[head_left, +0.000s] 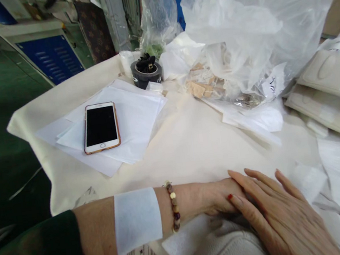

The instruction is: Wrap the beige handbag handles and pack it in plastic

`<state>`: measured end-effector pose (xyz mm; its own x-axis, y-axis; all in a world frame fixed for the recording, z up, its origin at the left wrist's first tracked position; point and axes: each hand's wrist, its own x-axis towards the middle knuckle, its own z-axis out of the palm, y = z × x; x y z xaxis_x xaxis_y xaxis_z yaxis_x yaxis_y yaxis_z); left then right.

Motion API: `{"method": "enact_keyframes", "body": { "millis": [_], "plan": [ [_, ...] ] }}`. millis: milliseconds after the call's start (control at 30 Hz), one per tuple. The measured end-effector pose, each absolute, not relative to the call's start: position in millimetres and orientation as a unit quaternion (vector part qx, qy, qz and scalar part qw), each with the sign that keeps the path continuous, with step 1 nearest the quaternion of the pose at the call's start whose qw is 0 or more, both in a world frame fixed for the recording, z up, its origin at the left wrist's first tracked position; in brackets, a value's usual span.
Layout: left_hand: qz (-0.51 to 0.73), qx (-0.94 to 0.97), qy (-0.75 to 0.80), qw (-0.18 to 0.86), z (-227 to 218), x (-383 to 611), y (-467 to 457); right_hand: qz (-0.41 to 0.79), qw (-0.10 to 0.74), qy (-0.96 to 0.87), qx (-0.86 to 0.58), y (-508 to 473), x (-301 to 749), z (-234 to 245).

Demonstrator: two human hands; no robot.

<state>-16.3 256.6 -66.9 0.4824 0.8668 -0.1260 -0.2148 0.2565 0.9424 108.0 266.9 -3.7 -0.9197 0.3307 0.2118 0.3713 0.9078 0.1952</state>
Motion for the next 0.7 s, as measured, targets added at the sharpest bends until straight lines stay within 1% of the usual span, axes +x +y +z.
{"method": "enact_keyframes", "body": {
  "millis": [100, 233, 400, 467, 533, 700],
  "plan": [
    [0.349, 0.443, 0.388, 0.729, -60.2, -34.8, 237.1, -0.126, 0.096, -0.974, -0.163, 265.8, 110.0, -5.4],
    [0.294, 0.412, 0.483, 0.714, -46.2, -65.3, 197.5, -0.096, 0.091, -0.964, -0.232, 262.1, 111.2, -7.0],
    [0.303, 0.489, 0.535, 0.619, -39.3, -81.2, 151.1, -0.080, 0.084, -0.963, -0.242, 261.3, 111.5, -10.9],
    [0.330, 0.518, 0.545, 0.570, -39.3, -80.1, 141.7, -0.078, 0.083, -0.964, -0.240, 262.0, 112.3, -11.9],
    [0.329, 0.527, 0.562, 0.546, -38.1, -77.3, 140.5, -0.081, 0.081, -0.968, -0.223, 262.7, 113.2, -11.8],
    [0.278, 0.427, 0.622, 0.595, -38.4, -66.3, 159.4, -0.108, 0.081, -0.976, -0.173, 264.5, 114.9, -9.2]
  ]
}}
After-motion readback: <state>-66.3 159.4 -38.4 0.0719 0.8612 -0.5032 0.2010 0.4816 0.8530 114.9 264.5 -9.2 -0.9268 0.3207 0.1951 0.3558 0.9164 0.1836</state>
